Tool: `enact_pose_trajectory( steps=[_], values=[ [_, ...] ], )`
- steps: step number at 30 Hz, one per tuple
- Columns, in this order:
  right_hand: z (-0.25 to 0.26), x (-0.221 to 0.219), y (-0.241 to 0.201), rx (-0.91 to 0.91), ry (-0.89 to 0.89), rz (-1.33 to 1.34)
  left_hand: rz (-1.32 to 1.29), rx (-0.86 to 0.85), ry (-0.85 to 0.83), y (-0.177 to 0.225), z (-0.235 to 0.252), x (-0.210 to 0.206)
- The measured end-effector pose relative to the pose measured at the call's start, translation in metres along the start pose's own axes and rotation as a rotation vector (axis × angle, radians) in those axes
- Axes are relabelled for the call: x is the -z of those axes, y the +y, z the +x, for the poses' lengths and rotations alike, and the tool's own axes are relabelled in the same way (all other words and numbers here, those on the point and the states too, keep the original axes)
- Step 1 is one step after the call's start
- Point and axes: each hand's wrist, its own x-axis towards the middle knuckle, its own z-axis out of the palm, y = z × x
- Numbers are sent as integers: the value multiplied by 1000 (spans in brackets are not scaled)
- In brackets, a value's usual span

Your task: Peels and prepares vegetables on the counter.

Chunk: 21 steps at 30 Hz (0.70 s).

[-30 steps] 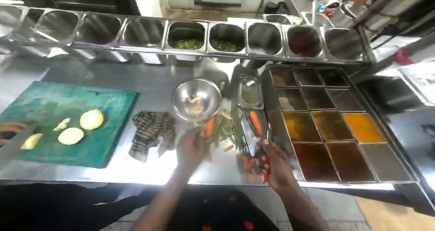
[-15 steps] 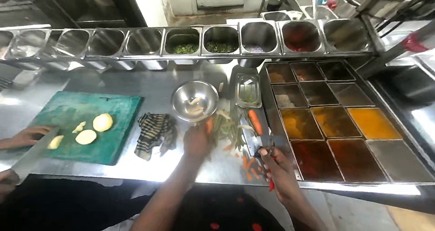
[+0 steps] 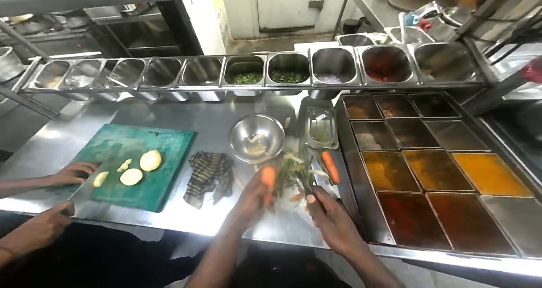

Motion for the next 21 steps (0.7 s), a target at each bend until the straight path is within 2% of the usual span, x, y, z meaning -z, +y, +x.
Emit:
enact_pose_trajectory(
  steps=[1,3,5,8,12,15,17,19,21],
  values=[
    [5,2,-4,11,-4,-48,177,-15,45,5,2,-4],
    [17,6,-11,-23,-13,-78,728,-37,174,16,6,-11],
    [28,4,-18,-36,50,-5,1130,-32,231,23,11,-18],
    [42,-4,-21,-66,85,96,1504,59,181,34,12,-29],
    [45,-10,-15,-93,130,173,1713,171,102,53,6,-25],
    [41,-9,-9,-96,125,145,1620,230,48,71,0,-12],
    [41,-10,-9,-101,75,100,1421,234,16,75,-1,0],
    [40,-11,-15,-106,10,63,902,154,-15,66,-1,15],
    [38,-13,-24,-88,-40,39,153,98,35,43,1,19]
  ],
)
